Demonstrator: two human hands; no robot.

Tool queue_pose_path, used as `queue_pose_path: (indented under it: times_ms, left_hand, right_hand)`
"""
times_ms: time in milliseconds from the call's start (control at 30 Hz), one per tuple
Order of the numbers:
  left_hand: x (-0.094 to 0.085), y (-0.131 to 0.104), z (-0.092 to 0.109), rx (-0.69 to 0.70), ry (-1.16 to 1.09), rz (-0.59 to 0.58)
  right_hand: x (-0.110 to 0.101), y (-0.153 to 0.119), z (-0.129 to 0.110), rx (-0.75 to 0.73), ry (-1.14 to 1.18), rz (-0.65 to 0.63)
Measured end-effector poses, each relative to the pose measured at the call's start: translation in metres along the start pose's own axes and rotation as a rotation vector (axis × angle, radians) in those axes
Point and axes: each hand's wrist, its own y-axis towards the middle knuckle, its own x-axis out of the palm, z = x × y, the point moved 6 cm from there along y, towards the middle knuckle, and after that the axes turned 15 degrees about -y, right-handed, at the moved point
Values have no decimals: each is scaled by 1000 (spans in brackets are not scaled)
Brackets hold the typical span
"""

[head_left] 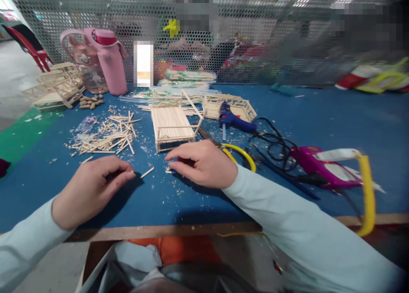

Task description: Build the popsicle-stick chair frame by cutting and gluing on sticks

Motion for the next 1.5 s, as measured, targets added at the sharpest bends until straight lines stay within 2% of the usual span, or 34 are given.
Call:
queue_pose_path:
  times_ms: [67, 133, 200, 367, 467, 567, 667, 733, 800, 867, 900, 933, 1033, 1167, 1233, 1300, 1367, 1500]
  left_hand:
    - [23, 4, 12, -132, -299, -109]
    - [43, 10, 21, -250, -595, -158]
    - [56, 20, 30, -253, -759, -150]
    - [66, 37, 37, -183, -804, -56]
    - [74, 39, 31, -235, -961, -63]
    - [79, 40, 22, -295, -1091, -64]
    - [81, 42, 19, -338, -1092, -95]
    - [83, 42, 23, -351, -1069, -131]
    - [86, 41, 28, -353, -1041, -170]
    - [89, 37, 30, -347, -998, -205]
    - [90, 35, 30, -340, -966, -221]
    - [91, 33, 29, -327, -933, -231]
    - [91, 27, 23, -284, -864, -234]
    - [84, 27, 21, -231, -882, -203]
    - [81, 28, 21, -224, -900, -191]
    - [79, 29, 21, -216, -898, -188]
    - [78, 30, 21, -197, -867, -194]
    - [77, 30, 21, -142, -767, -193]
  right_hand:
    - [-5, 0, -3, 30, 47, 83]
    - [-9, 0, -6, 29, 106, 130]
    - [-10, 1, -6, 20, 174, 138]
    - [-25, -2, 10, 106, 205, 130]
    - [-33, -4, 17, 143, 185, 114]
    - [-30, -4, 13, 118, 203, 74]
    - [-24, -1, 8, 93, 243, 52]
    - [-28, -1, 16, 114, 246, 55]
    - [-44, -6, 44, 282, 156, 148]
    - [-70, -22, 85, 612, -65, 323]
    - [-80, -31, 104, 777, -226, 319]
    - [-85, -37, 120, 897, -383, 234]
    - [-90, -47, 147, 1007, -530, 50]
    - [-92, -56, 157, 1089, -703, -68]
    - [-88, -64, 165, 1137, -741, -179]
    - [-81, -72, 175, 1161, -744, -316]
    - [-73, -76, 183, 1159, -747, -396]
    - [-53, -70, 188, 1092, -754, -413]
